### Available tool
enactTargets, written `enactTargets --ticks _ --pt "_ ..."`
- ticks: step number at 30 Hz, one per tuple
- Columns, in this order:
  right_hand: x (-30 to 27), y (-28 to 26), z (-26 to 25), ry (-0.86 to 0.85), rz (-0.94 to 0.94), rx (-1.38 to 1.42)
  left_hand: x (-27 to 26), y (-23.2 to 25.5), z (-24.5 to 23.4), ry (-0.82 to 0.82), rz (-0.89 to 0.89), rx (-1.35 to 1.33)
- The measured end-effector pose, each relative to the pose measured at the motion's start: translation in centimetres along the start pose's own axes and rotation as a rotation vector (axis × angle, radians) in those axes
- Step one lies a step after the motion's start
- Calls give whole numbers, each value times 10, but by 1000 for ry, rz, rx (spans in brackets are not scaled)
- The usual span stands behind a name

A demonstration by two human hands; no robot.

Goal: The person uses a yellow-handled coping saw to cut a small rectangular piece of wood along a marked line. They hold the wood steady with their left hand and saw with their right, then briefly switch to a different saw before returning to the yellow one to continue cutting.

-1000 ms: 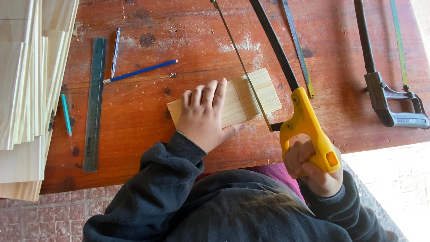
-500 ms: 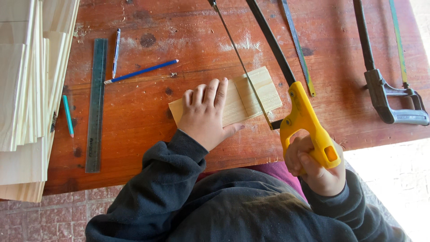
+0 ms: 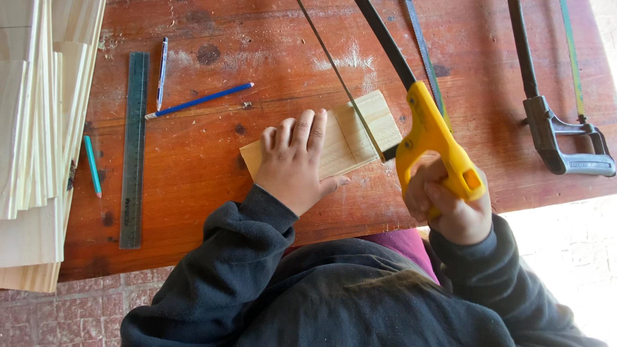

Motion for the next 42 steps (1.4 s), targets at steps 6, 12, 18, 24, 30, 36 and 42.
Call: enactTargets --ticks 6,12,18,24,30,36,42 --pt "29 0 6 -20 -35 -62 0 -1 2 -6 -6 -1" --pt "27 1 6 -7 -14 -209 1 0 -7 45 -33 -2" --pt "20 -4 10 26 -22 -221 0 1 -3 30 -40 22" --pt "13 -3 12 5 -5 -235 -1 0 -3 41 -46 64" --pt "-11 -4 13 -15 -24 -301 1 -2 6 -29 -49 17" --pt "-20 0 8 -47 -72 -254 2 1 1 -4 -17 69" --pt "-19 -11 4 -48 -176 -342 -3 1 16 -65 0 -136"
Point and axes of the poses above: each hand's wrist, its own x-axis towards the middle knuckle, its own z-axis out of the palm, y = z × x, the point moved 10 cm from there along x, towards the middle knuckle, and after that the axes turned 12 degrees about z, right-handed, at the moved point
